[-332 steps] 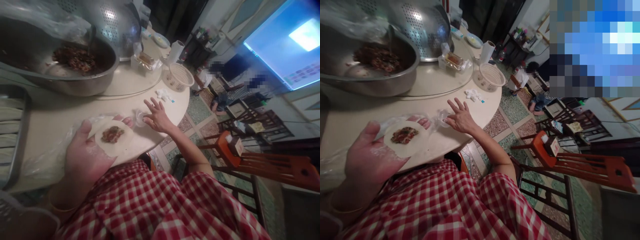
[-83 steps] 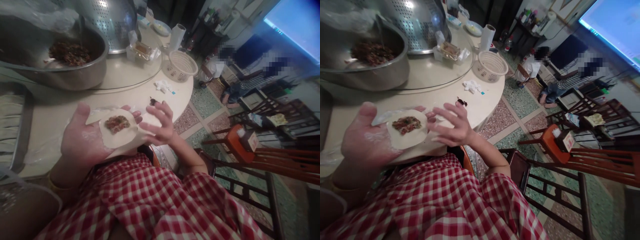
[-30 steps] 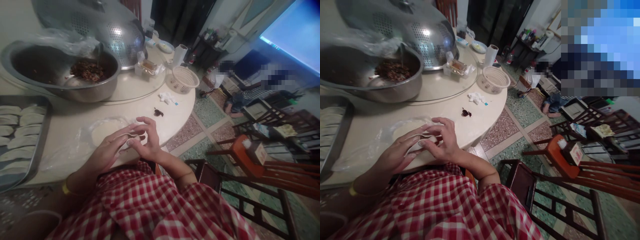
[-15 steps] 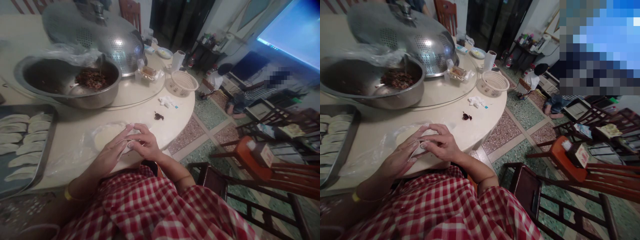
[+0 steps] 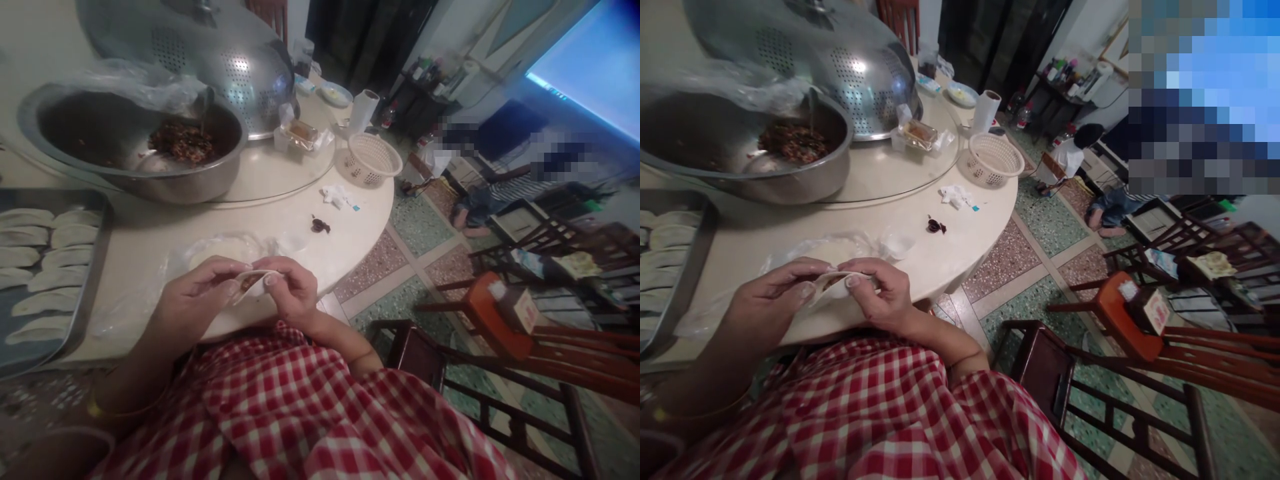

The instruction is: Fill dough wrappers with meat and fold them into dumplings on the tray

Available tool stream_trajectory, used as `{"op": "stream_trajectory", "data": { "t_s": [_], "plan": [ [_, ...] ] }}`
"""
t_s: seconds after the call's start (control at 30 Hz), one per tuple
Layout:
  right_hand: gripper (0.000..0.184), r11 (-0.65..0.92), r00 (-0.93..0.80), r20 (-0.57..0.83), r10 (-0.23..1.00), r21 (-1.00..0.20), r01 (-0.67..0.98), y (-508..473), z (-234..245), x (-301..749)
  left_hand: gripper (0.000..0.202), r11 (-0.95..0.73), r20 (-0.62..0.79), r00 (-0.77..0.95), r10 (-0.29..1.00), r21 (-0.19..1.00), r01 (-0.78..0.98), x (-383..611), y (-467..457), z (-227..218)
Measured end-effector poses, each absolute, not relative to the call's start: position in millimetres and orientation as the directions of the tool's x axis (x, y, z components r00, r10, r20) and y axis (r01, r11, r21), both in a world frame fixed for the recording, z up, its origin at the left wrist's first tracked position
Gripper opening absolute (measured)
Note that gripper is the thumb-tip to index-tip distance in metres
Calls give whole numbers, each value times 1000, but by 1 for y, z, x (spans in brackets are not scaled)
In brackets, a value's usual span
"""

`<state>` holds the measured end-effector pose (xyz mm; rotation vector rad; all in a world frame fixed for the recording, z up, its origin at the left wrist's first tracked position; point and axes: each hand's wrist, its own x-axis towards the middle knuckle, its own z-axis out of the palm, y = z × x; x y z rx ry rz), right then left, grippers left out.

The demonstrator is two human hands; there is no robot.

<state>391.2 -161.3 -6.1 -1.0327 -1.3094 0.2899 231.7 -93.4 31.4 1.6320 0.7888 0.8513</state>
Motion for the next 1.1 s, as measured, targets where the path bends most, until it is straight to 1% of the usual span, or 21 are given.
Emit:
{"op": "stream_trajectory", "data": {
  "t_s": [0.13, 0.2, 0.27, 0.37, 0.47, 0.57, 0.63, 0.73, 0.83, 0.9, 1.0, 1.03, 1.1],
  "plan": [
    [27, 475, 288, 593, 752, -790, 388, -163, -10, 387, 20, -115, 49, 492, 869, 988, 103, 230, -93, 26],
    [28, 448, 262, 593, 761, -773, 448, -162, -11, 386, 21, -127, 44, 465, 884, 981, 149, 228, -91, 23],
    [25, 438, 249, 610, 753, -746, 502, -158, -12, 386, 19, -195, 93, 450, 888, 963, 187, 227, -89, 21],
    [22, 439, 258, 634, 729, -723, 534, -154, -11, 386, 15, -327, 223, 436, 872, 927, 181, 226, -89, 23],
    [21, 446, 255, 655, 711, -701, 557, -152, -8, 384, 10, -450, 349, 449, 822, 882, 139, 226, -90, 27],
    [21, 488, 239, 705, 668, -657, 575, -153, -3, 381, 5, -553, 441, 494, 749, 827, 99, 225, -89, 33],
    [19, 526, 230, 752, 618, -613, 590, -154, 0, 380, 6, -586, 469, 515, 718, 806, 84, 225, -87, 37],
    [17, 557, 197, 795, 574, -556, 618, -155, 5, 379, 8, -599, 462, 537, 706, 794, 105, 225, -85, 43],
    [18, 572, 160, 805, 571, -530, 626, -156, 8, 379, 10, -632, 478, 552, 683, 765, 119, 223, -85, 45],
    [18, 579, 146, 808, 571, -523, 625, -157, 8, 380, 7, -653, 486, 561, 670, 746, 133, 222, -87, 44],
    [18, 598, 120, 813, 571, -511, 617, -157, 8, 380, 5, -659, 473, 544, 694, 721, 214, 219, -89, 39],
    [19, 606, 111, 813, 572, -509, 612, -157, 7, 380, 5, -671, 483, 536, 692, 704, 232, 219, -89, 38],
    [20, 614, 102, 810, 578, -513, 600, -157, 6, 379, 4, -726, 541, 534, 650, 649, 226, 219, -88, 38]
  ]
}}
